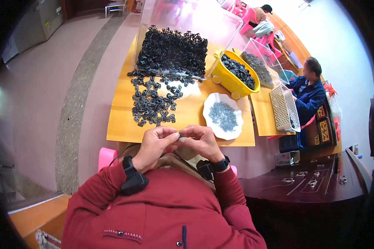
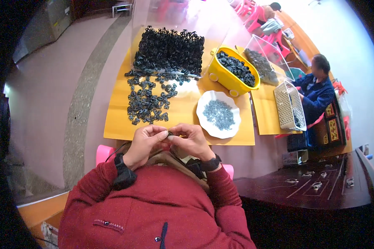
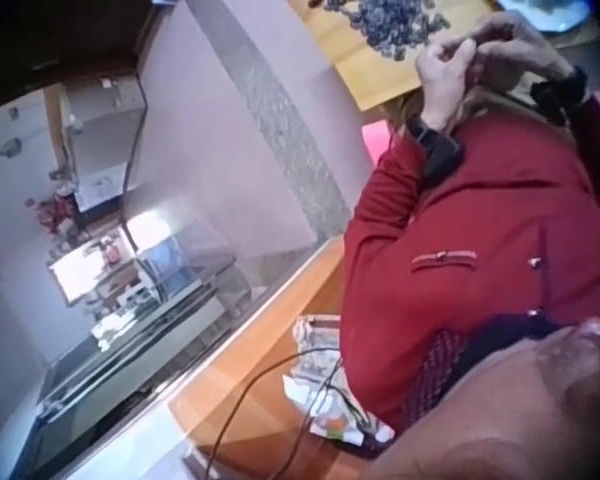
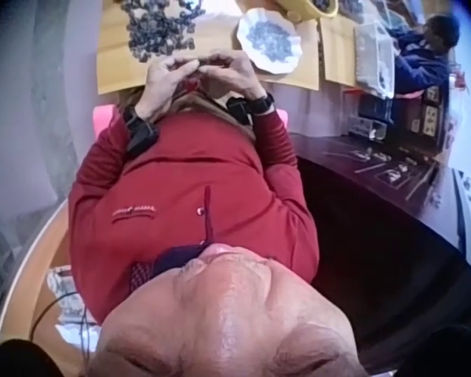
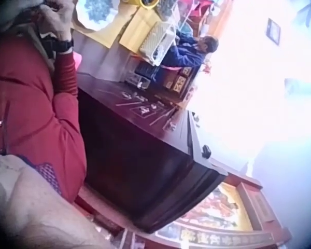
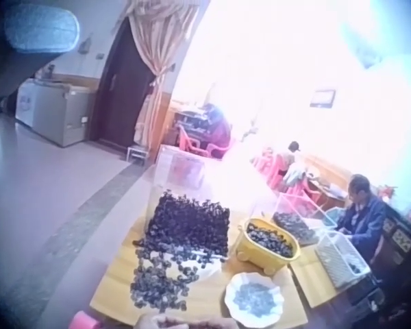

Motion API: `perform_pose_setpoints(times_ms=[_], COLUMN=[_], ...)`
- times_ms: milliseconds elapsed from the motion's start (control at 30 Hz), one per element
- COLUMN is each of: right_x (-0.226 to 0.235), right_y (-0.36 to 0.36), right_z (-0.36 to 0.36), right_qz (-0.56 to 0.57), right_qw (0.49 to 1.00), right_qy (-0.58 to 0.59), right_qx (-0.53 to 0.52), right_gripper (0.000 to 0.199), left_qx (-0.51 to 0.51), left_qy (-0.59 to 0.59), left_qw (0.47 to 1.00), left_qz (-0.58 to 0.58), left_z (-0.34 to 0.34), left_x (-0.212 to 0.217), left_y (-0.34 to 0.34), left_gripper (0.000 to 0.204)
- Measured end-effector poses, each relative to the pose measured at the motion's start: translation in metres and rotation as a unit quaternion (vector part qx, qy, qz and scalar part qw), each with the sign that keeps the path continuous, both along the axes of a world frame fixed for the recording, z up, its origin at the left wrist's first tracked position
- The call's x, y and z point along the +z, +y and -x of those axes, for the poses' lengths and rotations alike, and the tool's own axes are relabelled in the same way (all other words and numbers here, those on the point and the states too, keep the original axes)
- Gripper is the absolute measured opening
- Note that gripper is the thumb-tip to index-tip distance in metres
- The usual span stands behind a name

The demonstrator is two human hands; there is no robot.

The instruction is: The person picks up a black plastic piece and a small metal pin by hand, inserts the pin into the piece, and then sets the assembled unit down on the table.

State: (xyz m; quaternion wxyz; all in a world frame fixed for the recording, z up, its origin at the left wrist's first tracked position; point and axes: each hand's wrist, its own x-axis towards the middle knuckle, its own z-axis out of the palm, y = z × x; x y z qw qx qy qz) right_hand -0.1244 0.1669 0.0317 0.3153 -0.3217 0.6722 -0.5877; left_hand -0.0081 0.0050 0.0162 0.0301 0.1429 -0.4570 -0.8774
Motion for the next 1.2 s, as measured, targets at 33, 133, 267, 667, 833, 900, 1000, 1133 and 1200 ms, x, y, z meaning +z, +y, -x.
perform_pose_setpoints(times_ms=[33, 133, 267, 667, 833, 900, 1000, 1133, 1200], right_x=[0.002, 0.022, 0.070, 0.059, 0.028, 0.033, 0.009, -0.006, -0.008], right_y=[0.003, 0.012, 0.030, 0.031, 0.023, 0.003, -0.005, -0.024, -0.033], right_z=[0.003, 0.028, 0.093, 0.131, 0.078, 0.052, 0.044, 0.030, 0.026], right_qz=[-0.027, 0.001, -0.036, 0.051, -0.063, -0.078, -0.111, -0.128, -0.158], right_qw=[1.000, 0.995, 0.980, 0.954, 0.970, 0.982, 0.972, 0.933, 0.917], right_qy=[0.000, -0.042, 0.113, 0.117, 0.162, 0.110, 0.187, 0.334, 0.365], right_qx=[-0.013, -0.093, -0.159, -0.271, -0.173, -0.129, -0.087, -0.033, -0.025], right_gripper=[0.020, 0.018, 0.017, 0.022, 0.018, 0.019, 0.019, 0.021, 0.024], left_qx=[0.007, 0.017, 0.010, 0.006, 0.002, 0.014, 0.020, 0.041, 0.049], left_qy=[-0.021, -0.045, -0.040, -0.049, -0.059, -0.052, -0.050, -0.061, -0.062], left_qw=[1.000, 0.998, 0.998, 0.997, 0.997, 0.997, 0.997, 0.995, 0.994], left_qz=[-0.017, -0.032, -0.050, -0.061, -0.055, -0.060, -0.061, -0.073, -0.075], left_z=[0.000, -0.002, -0.003, -0.007, -0.004, -0.005, -0.004, -0.006, -0.005], left_x=[0.001, 0.000, -0.008, -0.004, -0.002, -0.004, -0.007, -0.006, -0.006], left_y=[0.001, 0.000, 0.002, -0.001, -0.001, -0.002, -0.002, -0.003, -0.003], left_gripper=[0.019, 0.018, 0.017, 0.017, 0.018, 0.017, 0.016, 0.014, 0.014])
